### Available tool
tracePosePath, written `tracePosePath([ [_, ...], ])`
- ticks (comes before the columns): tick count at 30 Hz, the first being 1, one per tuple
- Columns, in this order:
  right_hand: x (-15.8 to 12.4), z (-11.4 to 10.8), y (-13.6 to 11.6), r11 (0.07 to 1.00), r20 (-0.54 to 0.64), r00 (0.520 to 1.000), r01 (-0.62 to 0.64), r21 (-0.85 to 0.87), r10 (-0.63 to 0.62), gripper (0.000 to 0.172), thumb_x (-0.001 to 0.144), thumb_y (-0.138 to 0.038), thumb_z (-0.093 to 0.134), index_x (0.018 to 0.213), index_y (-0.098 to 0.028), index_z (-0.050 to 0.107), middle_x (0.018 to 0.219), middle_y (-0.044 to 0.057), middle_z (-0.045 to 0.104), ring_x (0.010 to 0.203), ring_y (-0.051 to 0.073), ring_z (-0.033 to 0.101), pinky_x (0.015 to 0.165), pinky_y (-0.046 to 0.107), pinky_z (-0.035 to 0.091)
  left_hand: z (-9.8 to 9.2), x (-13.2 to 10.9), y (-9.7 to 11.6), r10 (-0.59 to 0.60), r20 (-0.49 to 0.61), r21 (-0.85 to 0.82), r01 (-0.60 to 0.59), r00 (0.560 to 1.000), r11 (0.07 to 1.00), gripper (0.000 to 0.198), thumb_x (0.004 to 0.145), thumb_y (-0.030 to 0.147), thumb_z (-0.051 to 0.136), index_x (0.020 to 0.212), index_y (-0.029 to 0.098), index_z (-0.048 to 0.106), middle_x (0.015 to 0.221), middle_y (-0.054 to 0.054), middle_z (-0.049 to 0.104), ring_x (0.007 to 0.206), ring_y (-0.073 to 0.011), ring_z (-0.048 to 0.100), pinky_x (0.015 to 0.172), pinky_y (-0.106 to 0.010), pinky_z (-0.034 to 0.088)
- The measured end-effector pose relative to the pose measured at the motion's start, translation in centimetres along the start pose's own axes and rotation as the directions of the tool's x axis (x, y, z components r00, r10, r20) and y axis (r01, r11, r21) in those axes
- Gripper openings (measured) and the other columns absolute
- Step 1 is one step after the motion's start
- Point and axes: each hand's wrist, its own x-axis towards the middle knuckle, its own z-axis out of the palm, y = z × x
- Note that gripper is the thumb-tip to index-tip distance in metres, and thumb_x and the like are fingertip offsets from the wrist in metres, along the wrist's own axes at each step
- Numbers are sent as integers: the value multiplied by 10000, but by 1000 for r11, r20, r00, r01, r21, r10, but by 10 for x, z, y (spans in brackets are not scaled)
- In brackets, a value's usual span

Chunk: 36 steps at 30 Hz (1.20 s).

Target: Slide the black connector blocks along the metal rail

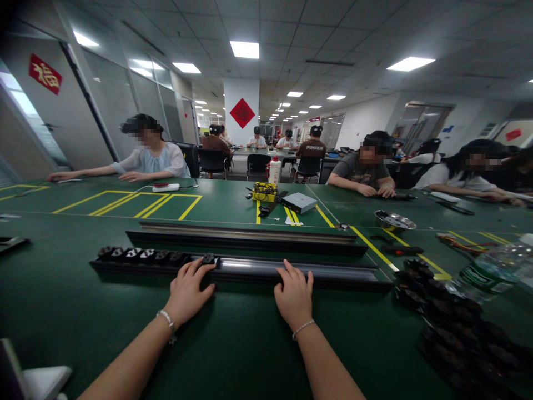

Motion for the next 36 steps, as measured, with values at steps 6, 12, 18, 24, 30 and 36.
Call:
tracePosePath([
  [6,0,3,2,1000,-26,1000,6,-6,-6,395,751,-187,386,1085,-237,590,1325,40,479,1168,212,430,1043,550,103,1,0,1,1,-3,3,-1,1000,1000,417,731,332,498,1147,354,516,1361,-5,397,1261,-255,262,957,-481,321],
  [12,0,4,3,1000,-15,1000,3,-15,-3,400,750,-187,387,1090,-242,590,1327,37,477,1173,212,425,1043,552,107,2,-1,1,6,-18,-1,-6,1000,1000,416,729,327,503,1144,356,519,1358,-1,404,1256,-250,271,956,-477,317],
  [18,0,2,2,1000,0,1000,0,-14,0,405,752,-190,388,1100,-238,588,1328,47,475,1173,218,425,1045,552,99,0,0,3,-9,-13,-9,9,1000,1000,400,729,333,510,1128,341,534,1336,-21,417,1246,-260,285,967,-477,304],
  [24,0,2,2,1000,0,1000,4,-15,-4,406,756,-192,382,1104,-244,586,1329,45,474,1173,219,426,1042,558,106,2,0,9,27,-15,5,-27,1000,1000,438,714,308,523,1151,329,521,1340,-39,400,1249,-262,286,970,-465,303],
  [30,0,2,2,1000,1,1000,1,-28,-1,404,758,-195,381,1103,-244,585,1329,44,473,1174,220,427,1041,558,113,2,-1,9,30,-10,8,-30,999,1000,427,723,309,516,1149,332,522,1342,-34,404,1244,-261,293,970,-469,299],
  [36,0,4,4,1000,-12,1000,10,-15,-10,398,760,-204,382,1101,-241,585,1323,41,481,1174,218,426,1043,552,101,0,-1,9,37,-14,6,-37,999,999,418,725,307,507,1141,341,525,1336,-26,416,1235,-257,310,953,-463,314],
])
